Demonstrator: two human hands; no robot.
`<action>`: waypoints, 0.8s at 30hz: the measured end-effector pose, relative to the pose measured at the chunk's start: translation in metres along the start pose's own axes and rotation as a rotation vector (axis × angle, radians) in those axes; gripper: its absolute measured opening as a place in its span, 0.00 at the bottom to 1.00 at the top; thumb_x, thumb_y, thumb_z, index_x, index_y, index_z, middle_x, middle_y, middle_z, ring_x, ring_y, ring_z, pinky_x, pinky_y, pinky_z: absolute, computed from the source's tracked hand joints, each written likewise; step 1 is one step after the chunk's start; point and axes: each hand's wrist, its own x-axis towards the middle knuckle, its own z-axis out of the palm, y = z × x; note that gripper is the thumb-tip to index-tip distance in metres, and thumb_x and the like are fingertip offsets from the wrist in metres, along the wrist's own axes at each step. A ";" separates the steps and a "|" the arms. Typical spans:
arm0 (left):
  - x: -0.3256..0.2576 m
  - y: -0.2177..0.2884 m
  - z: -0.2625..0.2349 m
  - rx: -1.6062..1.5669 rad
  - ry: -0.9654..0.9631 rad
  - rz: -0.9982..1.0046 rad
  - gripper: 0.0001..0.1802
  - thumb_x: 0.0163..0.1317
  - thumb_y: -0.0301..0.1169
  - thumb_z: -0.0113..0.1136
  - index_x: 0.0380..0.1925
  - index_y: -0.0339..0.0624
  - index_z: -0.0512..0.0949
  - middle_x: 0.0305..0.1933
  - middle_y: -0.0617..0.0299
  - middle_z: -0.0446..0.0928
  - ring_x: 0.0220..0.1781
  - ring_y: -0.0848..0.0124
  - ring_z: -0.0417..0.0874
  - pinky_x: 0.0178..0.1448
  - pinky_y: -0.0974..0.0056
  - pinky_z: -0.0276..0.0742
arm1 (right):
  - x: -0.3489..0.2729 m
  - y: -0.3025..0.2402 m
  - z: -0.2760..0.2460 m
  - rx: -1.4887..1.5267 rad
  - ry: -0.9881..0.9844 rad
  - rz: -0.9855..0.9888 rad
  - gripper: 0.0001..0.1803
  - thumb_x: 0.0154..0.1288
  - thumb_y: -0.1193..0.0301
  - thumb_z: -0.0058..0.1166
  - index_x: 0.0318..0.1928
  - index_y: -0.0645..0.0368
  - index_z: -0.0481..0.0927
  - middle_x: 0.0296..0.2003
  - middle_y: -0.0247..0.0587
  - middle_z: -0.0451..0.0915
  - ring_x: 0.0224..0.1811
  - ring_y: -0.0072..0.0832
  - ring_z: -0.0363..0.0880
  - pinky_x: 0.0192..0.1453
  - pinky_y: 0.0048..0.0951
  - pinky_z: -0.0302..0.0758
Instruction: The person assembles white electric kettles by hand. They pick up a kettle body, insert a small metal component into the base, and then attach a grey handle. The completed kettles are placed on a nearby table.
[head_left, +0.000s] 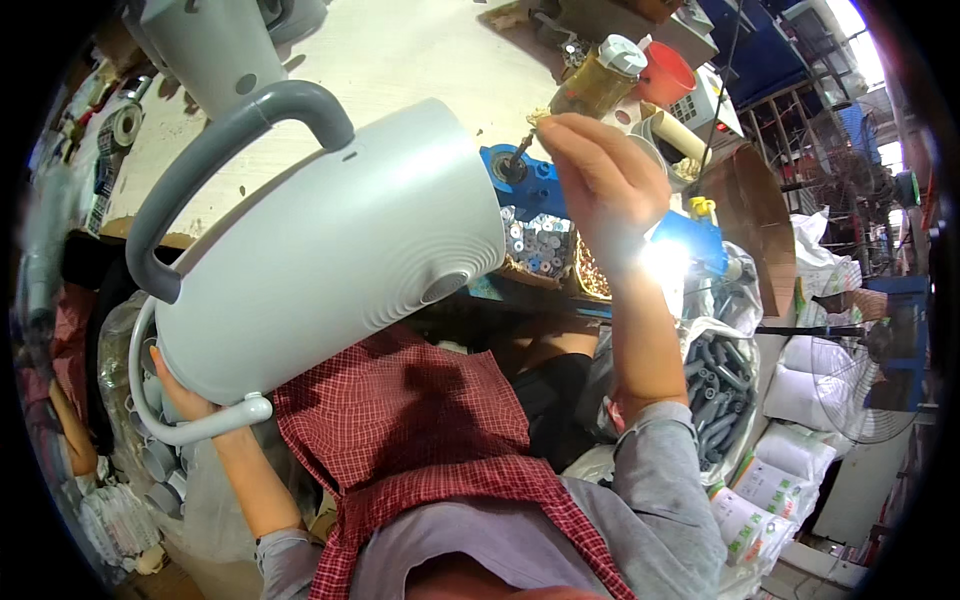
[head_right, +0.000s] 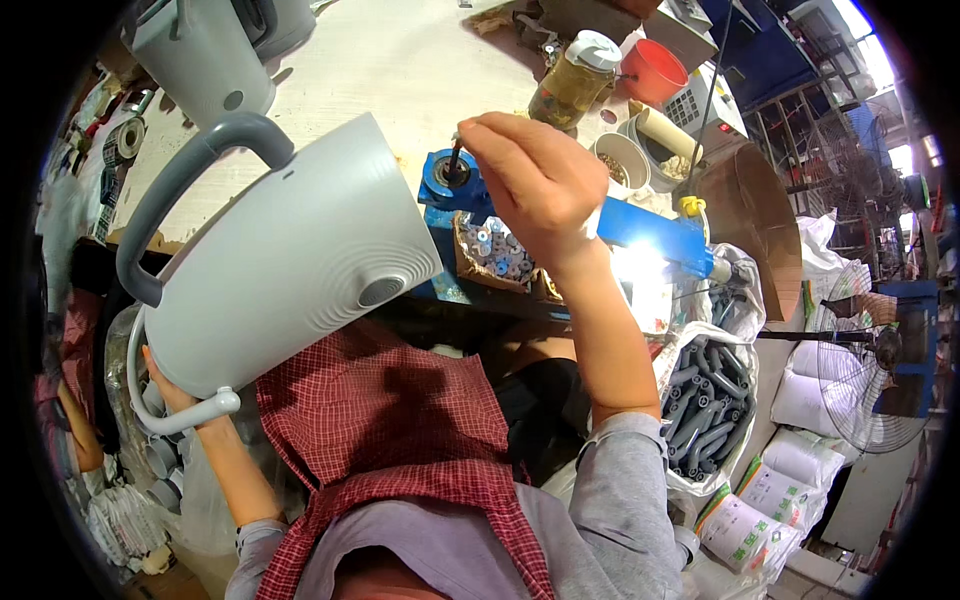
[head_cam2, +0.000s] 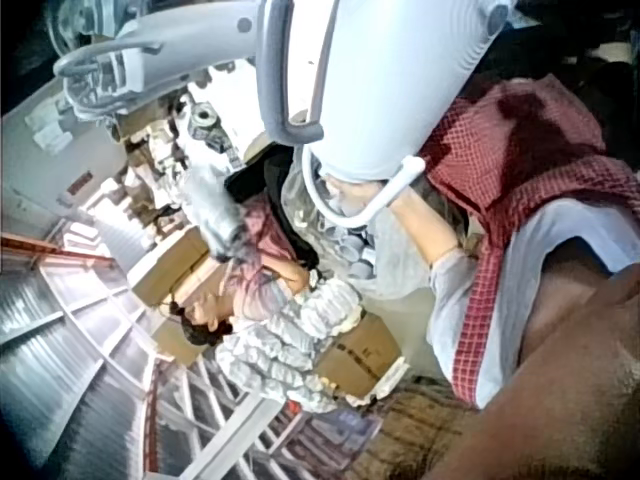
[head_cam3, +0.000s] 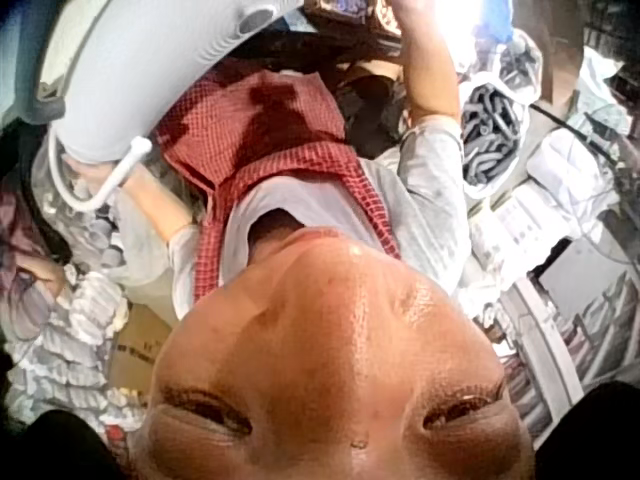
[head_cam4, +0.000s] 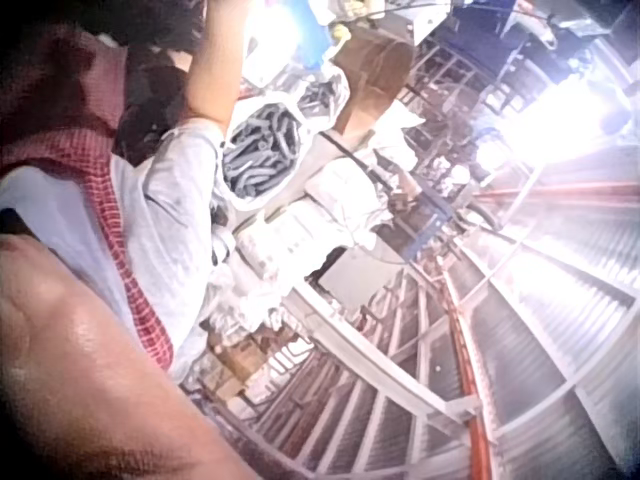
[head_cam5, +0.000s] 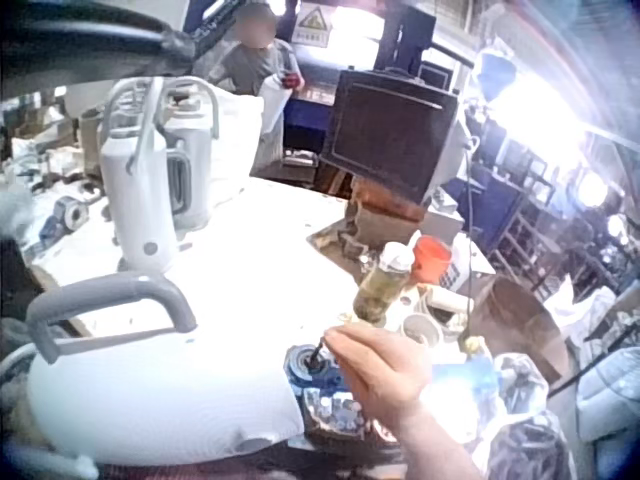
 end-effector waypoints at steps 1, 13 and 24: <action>0.001 -0.001 0.000 -0.006 -0.012 0.001 0.28 0.69 0.54 0.41 0.55 0.43 0.72 0.55 0.59 0.74 0.55 0.64 0.76 0.58 0.58 0.72 | 0.001 0.001 0.003 -0.004 -0.014 -0.034 0.10 0.49 0.79 0.64 0.35 0.58 0.84 0.31 0.38 0.83 0.27 0.31 0.82 0.28 0.26 0.77; 0.007 -0.016 0.059 -0.095 -0.304 0.109 0.26 0.71 0.47 0.42 0.51 0.34 0.74 0.49 0.54 0.79 0.48 0.66 0.82 0.50 0.62 0.81 | -0.025 -0.027 -0.037 0.534 -0.199 0.758 0.16 0.54 0.77 0.64 0.46 0.65 0.81 0.33 0.40 0.81 0.34 0.22 0.79 0.39 0.22 0.76; 0.022 -0.053 0.115 0.066 -0.258 0.171 0.28 0.70 0.49 0.47 0.45 0.29 0.76 0.41 0.51 0.81 0.39 0.67 0.84 0.40 0.65 0.83 | -0.061 -0.008 -0.042 0.680 -0.028 1.040 0.08 0.59 0.78 0.61 0.38 0.69 0.80 0.31 0.36 0.81 0.33 0.20 0.80 0.41 0.20 0.75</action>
